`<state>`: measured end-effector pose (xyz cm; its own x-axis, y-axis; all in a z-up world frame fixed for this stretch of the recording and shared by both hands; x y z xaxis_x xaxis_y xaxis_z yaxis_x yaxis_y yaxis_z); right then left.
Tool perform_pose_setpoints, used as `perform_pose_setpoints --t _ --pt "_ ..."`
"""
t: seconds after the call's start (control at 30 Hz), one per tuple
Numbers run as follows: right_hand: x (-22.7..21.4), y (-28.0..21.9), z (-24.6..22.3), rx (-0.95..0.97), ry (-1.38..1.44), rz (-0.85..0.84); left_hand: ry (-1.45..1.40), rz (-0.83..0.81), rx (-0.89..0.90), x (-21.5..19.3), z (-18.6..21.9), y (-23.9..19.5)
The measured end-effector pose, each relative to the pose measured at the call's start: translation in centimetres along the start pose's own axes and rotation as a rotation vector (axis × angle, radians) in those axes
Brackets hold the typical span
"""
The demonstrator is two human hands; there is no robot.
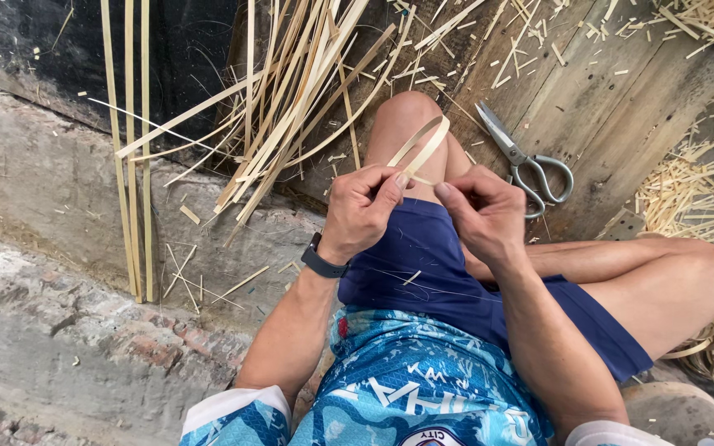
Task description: The person sits on the floor and repeatedly bends thin bamboo strips into circular rims, joining the ends by hand and trimming excess with scissors. Finished rims are placed in a growing pile nearby.
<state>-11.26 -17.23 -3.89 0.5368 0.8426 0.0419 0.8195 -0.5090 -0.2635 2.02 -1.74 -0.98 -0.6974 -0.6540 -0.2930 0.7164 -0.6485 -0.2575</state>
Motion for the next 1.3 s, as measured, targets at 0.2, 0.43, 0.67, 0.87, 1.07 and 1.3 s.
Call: perform_pose_setpoints --t 0.2,0.43,0.67,0.87,1.07,1.3 --pt "3.3 4.3 2.7 0.066 0.086 0.094 0.143 0.046 0.190 0.7 1.2 0.1" --pt "1.9 4.1 -5.7 -0.143 -0.735 -0.036 0.062 0.089 0.151 -0.1 1.1 0.4" --pt "2.7 5.2 -12.0 -0.549 -0.720 -0.304 0.165 0.039 0.314 1.3 1.2 0.2" --pt "2.0 0.6 -9.5 -0.220 -0.190 -0.328 0.184 -0.025 0.049 0.7 0.2 0.6" --pt "1.3 -2.9 -2.6 0.114 0.812 0.048 -0.255 -0.282 -0.014 1.9 1.0 -0.9" --pt "2.0 1.8 -0.3 0.127 1.160 -0.623 -0.578 -0.714 -0.128 6.1 1.5 -4.6"
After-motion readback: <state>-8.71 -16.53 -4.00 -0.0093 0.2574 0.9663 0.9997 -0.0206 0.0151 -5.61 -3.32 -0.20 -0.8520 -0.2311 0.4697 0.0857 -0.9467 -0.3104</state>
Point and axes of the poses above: each hand's wrist, its own y-axis towards the middle knuckle, its own x-axis out of the palm, z = x × y, the point moved 3 cm from there along y, towards the middle knuckle, and after that the axes turned 11 degrees about y, right-handed, at the moved point
